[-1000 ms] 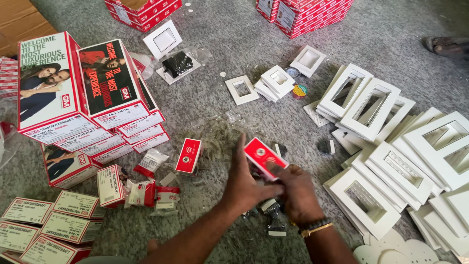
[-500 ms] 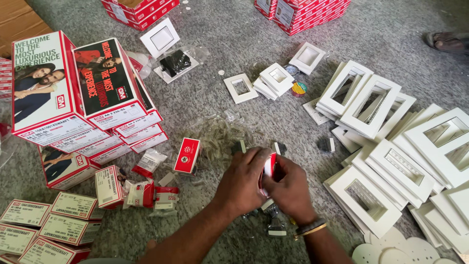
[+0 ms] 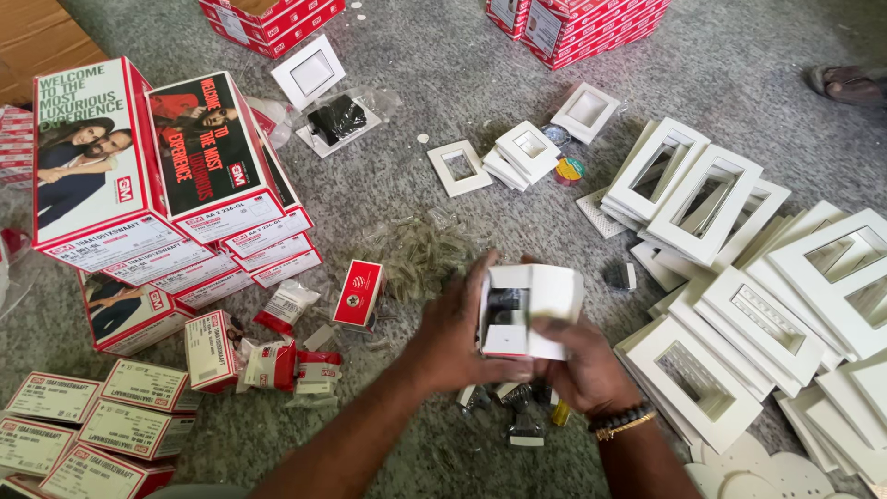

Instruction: The person unboxes and sorts various electrical components, including light switches, sockets, and faceplates, by removing them from small red and white boxes and placing them into a central pile.

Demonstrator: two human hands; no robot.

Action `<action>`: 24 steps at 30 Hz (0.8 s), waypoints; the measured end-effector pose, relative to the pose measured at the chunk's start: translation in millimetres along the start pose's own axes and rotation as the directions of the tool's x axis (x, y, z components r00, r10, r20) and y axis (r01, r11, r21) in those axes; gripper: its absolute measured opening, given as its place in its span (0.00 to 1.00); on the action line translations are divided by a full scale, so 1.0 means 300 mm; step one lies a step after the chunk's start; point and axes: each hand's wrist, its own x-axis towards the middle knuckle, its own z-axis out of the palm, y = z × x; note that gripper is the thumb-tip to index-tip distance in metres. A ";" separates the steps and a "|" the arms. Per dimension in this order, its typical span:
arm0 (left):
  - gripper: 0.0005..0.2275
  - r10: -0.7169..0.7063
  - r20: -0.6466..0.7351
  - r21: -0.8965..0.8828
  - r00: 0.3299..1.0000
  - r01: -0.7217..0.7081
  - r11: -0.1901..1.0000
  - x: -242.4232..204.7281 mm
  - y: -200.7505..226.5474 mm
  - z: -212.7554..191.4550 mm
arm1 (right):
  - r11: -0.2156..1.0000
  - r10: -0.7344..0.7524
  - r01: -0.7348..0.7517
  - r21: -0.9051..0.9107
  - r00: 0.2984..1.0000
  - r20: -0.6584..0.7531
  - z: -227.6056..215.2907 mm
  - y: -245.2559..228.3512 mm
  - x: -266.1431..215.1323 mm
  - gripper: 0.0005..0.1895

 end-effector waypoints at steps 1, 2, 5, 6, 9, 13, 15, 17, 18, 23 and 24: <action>0.64 -0.001 -0.002 -0.002 1.000 0.001 1.000 0.010 -0.009 -0.016 | 1.000 0.002 -0.002 -0.002 1.000 0.000 0.013 -0.025 -0.008 0.43; 0.63 -0.136 0.055 0.102 0.989 0.130 0.986 0.016 -0.024 -0.036 | 0.918 -0.101 0.090 -0.386 0.995 -0.008 0.026 -0.046 -0.011 0.47; 0.54 -0.310 0.036 0.208 0.950 0.296 0.932 -0.002 -0.080 -0.094 | 0.430 -0.297 0.121 -0.895 0.955 -0.013 0.060 -0.054 -0.016 0.49; 0.45 -0.337 -0.017 0.199 0.941 0.334 0.921 -0.001 -0.095 -0.103 | 0.132 -0.404 0.036 -0.991 0.915 -0.021 0.061 -0.054 -0.013 0.48; 0.38 -0.361 -0.100 0.317 0.927 0.373 0.872 -0.011 -0.116 -0.121 | 0.093 -0.336 -0.107 -0.990 0.933 -0.132 0.057 -0.038 0.015 0.46; 0.37 -0.364 -0.110 0.338 0.925 0.379 0.861 -0.018 -0.088 -0.123 | -0.066 -0.496 0.002 -0.998 0.867 0.034 0.036 -0.045 -0.006 0.41; 0.37 -0.391 -0.076 0.367 0.917 0.390 0.844 -0.018 -0.073 -0.125 | -0.010 -0.430 -0.054 -0.998 0.902 -0.045 0.037 -0.044 0.008 0.42; 0.37 -0.406 -0.102 0.348 0.908 0.415 0.840 -0.006 -0.067 -0.135 | -0.036 -0.472 -0.011 -0.999 0.882 0.007 0.025 -0.067 -0.008 0.44; 0.37 -0.438 -0.108 0.325 0.892 0.448 0.833 -0.021 -0.066 -0.130 | -0.057 -0.495 0.016 -0.998 0.868 0.042 0.016 -0.063 -0.030 0.47; 0.34 -0.345 -0.144 0.327 0.928 0.373 0.868 -0.027 -0.077 -0.108 | -0.200 -0.521 0.097 -0.975 0.832 0.190 -0.017 -0.045 -0.018 0.48; 0.35 -0.316 -0.149 0.326 0.937 0.348 0.879 -0.026 -0.082 -0.111 | -0.178 -0.535 0.102 -0.979 0.825 0.183 -0.014 -0.041 -0.014 0.49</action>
